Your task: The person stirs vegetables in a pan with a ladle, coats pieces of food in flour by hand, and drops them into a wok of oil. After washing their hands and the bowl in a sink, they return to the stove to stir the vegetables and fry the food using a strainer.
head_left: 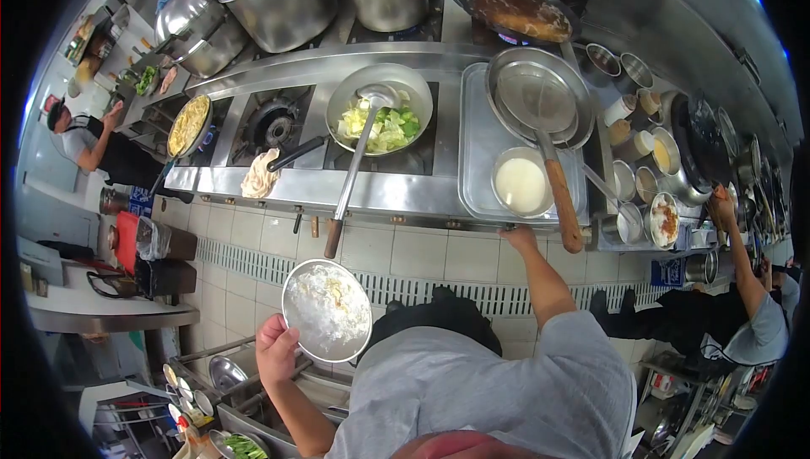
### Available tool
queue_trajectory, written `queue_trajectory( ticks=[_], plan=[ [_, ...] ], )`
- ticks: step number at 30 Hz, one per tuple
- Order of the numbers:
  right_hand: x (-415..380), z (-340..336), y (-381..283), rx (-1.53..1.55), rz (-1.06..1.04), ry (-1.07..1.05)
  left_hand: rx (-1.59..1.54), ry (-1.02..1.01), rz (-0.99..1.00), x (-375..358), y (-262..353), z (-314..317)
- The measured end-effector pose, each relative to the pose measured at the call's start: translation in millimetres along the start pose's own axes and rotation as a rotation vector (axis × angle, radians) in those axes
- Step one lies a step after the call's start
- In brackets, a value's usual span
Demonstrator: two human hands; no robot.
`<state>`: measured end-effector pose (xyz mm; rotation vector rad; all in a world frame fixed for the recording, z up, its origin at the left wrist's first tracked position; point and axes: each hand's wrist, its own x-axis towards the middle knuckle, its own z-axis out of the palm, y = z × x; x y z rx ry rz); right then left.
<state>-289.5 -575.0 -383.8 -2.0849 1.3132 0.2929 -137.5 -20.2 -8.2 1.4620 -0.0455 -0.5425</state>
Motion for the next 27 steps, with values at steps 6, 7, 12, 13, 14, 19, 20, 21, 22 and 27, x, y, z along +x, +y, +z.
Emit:
queue_trajectory(
  ticks=[6, 7, 12, 13, 14, 19, 20, 21, 22, 27],
  plan=[
    [-7, 45, 24, 0.001, -0.033, -0.002, 0.017, 0.087, -0.017, -10, -5, -18],
    [-19, 45, 6, -0.025, -0.073, -0.115, 0.028, 0.099, -0.015, -13, -8, -24],
    [-154, 27, -145, 0.035, -0.396, -0.625, -0.06, 0.221, -0.05, -26, -14, -62],
    [-182, 27, -179, 0.086, -0.54, -0.652, -0.072, 0.245, -0.041, -26, -13, -73],
    [-210, 25, -216, 0.149, -0.547, -0.708, -0.083, 0.257, -0.033, -24, -11, -85],
    [-306, 47, -366, 0.242, -0.685, -0.927, -0.142, 0.34, 0.001, -6, -8, -168],
    [-322, 54, -393, 0.288, -0.699, -0.959, -0.156, 0.336, 0.007, -2, -8, -188],
    [-332, 61, -423, 0.335, -0.719, -0.987, -0.169, 0.331, 0.021, 5, -7, -210],
    [-341, 67, -451, 0.362, -0.738, -0.995, -0.182, 0.326, 0.031, 12, -7, -233],
    [-367, 108, -573, 0.451, -0.762, -1.024, -0.172, 0.36, 0.041, 32, 14, -331]
  ],
)
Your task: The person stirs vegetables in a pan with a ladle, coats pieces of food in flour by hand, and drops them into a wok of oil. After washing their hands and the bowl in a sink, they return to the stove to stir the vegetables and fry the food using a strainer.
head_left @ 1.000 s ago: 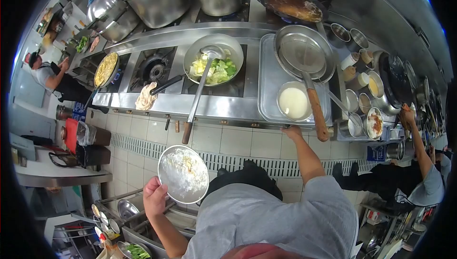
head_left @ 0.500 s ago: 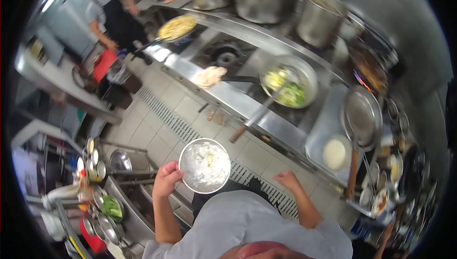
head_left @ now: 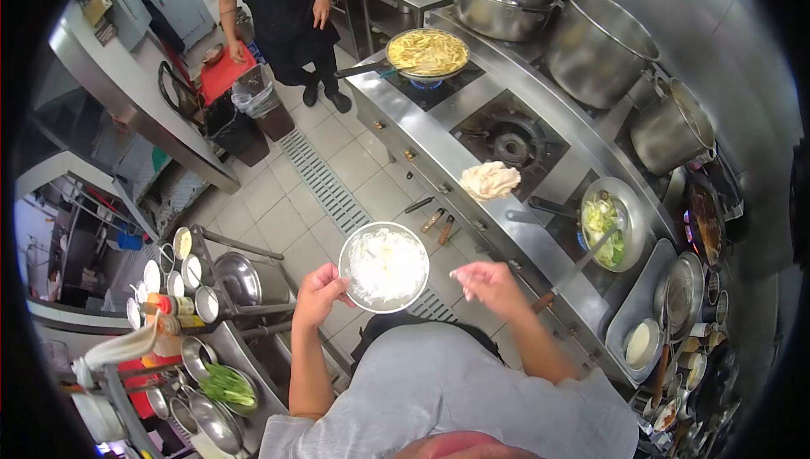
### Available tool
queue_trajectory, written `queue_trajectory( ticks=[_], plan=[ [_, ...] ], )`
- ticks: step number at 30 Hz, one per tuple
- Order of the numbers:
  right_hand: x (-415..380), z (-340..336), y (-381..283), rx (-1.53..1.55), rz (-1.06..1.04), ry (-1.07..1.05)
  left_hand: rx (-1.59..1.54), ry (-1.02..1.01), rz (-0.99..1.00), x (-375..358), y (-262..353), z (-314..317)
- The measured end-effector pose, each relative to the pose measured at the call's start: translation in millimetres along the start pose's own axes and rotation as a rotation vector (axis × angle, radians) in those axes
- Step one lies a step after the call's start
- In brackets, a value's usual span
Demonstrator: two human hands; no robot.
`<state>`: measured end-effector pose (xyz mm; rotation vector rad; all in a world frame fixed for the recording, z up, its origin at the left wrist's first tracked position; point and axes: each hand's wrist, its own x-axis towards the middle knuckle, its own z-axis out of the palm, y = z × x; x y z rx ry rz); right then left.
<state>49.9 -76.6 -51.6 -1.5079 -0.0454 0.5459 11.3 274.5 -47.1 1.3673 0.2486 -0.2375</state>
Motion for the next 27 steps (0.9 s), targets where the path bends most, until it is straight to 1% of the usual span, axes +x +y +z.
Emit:
queue_trajectory(
  ticks=[5, 8, 12, 15, 16, 20, 23, 24, 27],
  plan=[
    [85, 27, -47, -0.039, 0.047, -0.01, 0.046, 0.015, -0.066, 70, 21, -62],
    [135, 40, -65, 0.012, 0.016, -0.065, 0.11, -0.054, -0.061, 123, 34, -80],
    [208, 55, -93, 0.075, -0.042, -0.117, 0.172, -0.084, -0.068, 197, 57, -91],
    [281, 53, -114, 0.038, -0.115, -0.262, 0.273, -0.069, -0.08, 247, 73, -107],
    [307, 54, -133, -0.049, -0.103, -0.333, 0.21, -0.055, -0.06, 259, 79, -114],
    [409, 71, -198, -0.158, -0.146, -0.487, 0.232, 0.03, -0.061, 307, 118, -145],
    [483, 90, -232, -0.315, -0.163, -0.619, 0.162, 0.056, -0.062, 347, 144, -167],
    [508, 99, -238, -0.312, -0.146, -0.668, 0.151, 0.063, -0.038, 362, 148, -179],
    [580, 126, -253, -0.28, -0.12, -0.769, 0.188, 0.095, -0.048, 409, 167, -215]
  ],
)
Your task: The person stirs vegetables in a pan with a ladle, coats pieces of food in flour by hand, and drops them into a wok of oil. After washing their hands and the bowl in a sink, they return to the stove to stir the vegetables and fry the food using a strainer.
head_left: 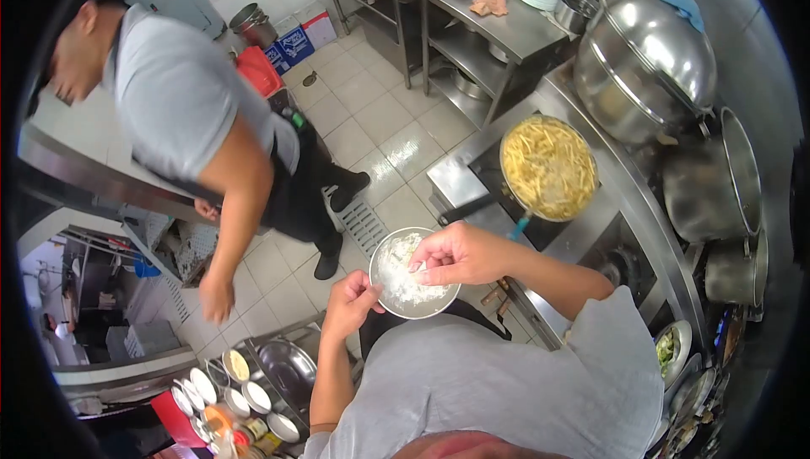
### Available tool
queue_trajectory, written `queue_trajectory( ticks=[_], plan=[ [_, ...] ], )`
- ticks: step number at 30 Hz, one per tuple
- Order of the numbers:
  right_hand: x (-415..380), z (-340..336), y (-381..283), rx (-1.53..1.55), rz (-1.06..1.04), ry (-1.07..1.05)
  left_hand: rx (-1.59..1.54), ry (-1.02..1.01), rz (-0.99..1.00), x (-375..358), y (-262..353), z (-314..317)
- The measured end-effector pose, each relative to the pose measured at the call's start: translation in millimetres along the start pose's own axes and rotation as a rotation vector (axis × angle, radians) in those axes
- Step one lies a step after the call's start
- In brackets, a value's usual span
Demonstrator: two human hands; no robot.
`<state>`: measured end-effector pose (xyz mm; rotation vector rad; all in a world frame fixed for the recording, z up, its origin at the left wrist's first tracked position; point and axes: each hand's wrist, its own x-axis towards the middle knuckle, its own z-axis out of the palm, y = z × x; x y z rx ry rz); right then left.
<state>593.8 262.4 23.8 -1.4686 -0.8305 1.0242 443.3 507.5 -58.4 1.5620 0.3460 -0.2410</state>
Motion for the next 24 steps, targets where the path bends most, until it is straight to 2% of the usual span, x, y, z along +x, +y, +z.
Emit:
queue_trajectory(
  ticks=[5, 13, 19, 22, 24],
  plan=[
    [118, -46, -6, 0.015, 0.047, -0.075, 0.003, -0.028, 0.014, 88, 27, -73],
    [249, -142, -36, 0.113, 0.059, 0.131, 0.023, -0.104, 0.004, 257, 115, -185],
    [345, -253, -26, 0.31, 0.034, 0.284, 0.056, -0.161, -0.002, 421, 156, -235],
    [409, -333, -22, 0.404, 0.033, 0.33, 0.146, -0.164, -0.01, 507, 192, -258],
    [456, -385, -28, 0.478, 0.057, 0.382, 0.141, -0.148, -0.017, 555, 195, -273]
  ],
)
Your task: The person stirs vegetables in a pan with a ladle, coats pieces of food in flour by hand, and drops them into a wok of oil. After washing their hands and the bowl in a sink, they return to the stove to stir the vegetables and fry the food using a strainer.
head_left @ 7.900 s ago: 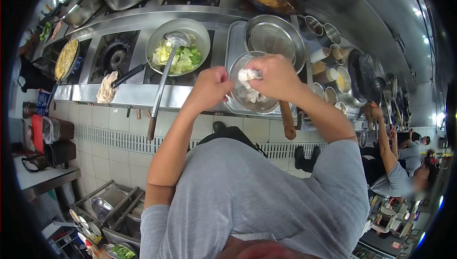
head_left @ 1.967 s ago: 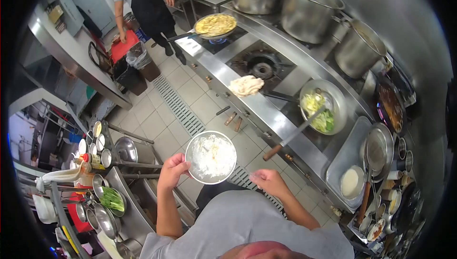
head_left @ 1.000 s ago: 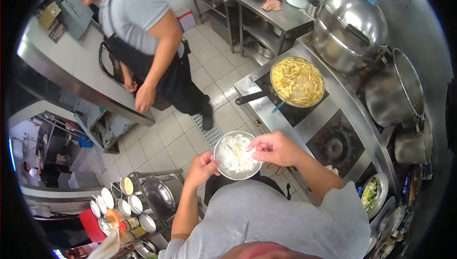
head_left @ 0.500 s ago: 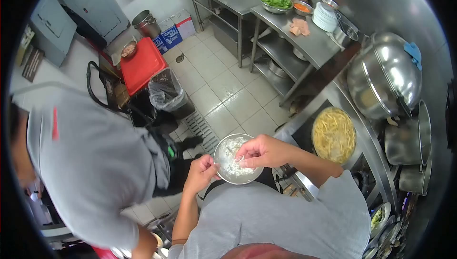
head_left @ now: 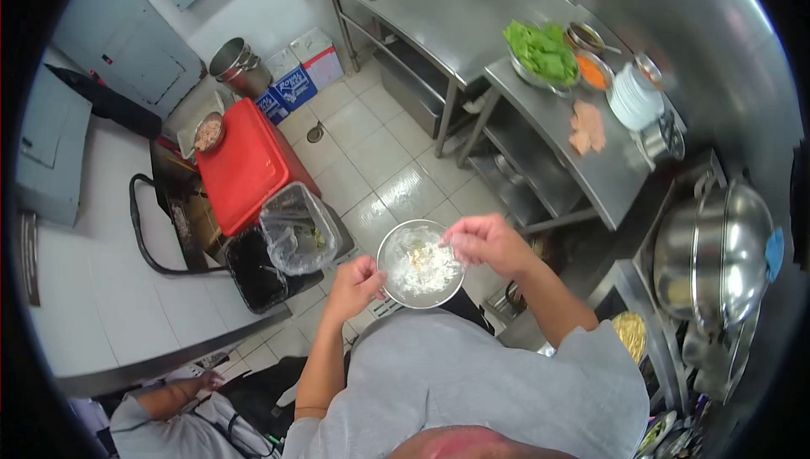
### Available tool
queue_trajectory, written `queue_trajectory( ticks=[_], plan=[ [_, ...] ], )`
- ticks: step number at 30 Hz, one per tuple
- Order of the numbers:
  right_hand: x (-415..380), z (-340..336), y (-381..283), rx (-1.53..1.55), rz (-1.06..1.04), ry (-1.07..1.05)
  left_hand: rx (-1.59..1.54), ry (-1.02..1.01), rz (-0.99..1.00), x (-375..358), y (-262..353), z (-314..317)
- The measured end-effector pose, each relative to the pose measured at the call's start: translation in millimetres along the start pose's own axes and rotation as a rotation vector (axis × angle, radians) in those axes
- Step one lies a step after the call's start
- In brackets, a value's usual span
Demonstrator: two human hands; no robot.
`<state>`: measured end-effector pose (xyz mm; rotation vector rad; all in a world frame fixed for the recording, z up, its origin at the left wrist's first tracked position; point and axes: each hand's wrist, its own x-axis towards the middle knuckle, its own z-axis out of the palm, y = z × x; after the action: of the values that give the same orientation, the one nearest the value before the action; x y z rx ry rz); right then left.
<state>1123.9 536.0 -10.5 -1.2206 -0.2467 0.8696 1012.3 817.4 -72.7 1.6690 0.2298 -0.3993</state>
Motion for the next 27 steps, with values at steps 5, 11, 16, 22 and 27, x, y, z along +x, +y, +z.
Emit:
queue_trajectory(
  ticks=[5, 11, 16, 22, 27],
  plan=[
    [176, -56, -79, 0.039, -0.083, 0.084, -0.049, 0.059, 0.001, 120, 57, -78],
    [373, -131, -133, 0.16, -0.067, 0.223, -0.19, 0.155, 0.008, 254, 90, -186],
    [506, -201, -161, 0.088, -0.037, 0.428, -0.15, 0.193, 0.023, 394, 123, -288],
    [626, -306, -221, 0.04, -0.04, 0.652, -0.122, 0.073, 0.114, 577, 202, -383],
    [743, -473, -254, 0.057, -0.067, 0.84, 0.032, 0.066, 0.104, 749, 257, -416]
  ],
)
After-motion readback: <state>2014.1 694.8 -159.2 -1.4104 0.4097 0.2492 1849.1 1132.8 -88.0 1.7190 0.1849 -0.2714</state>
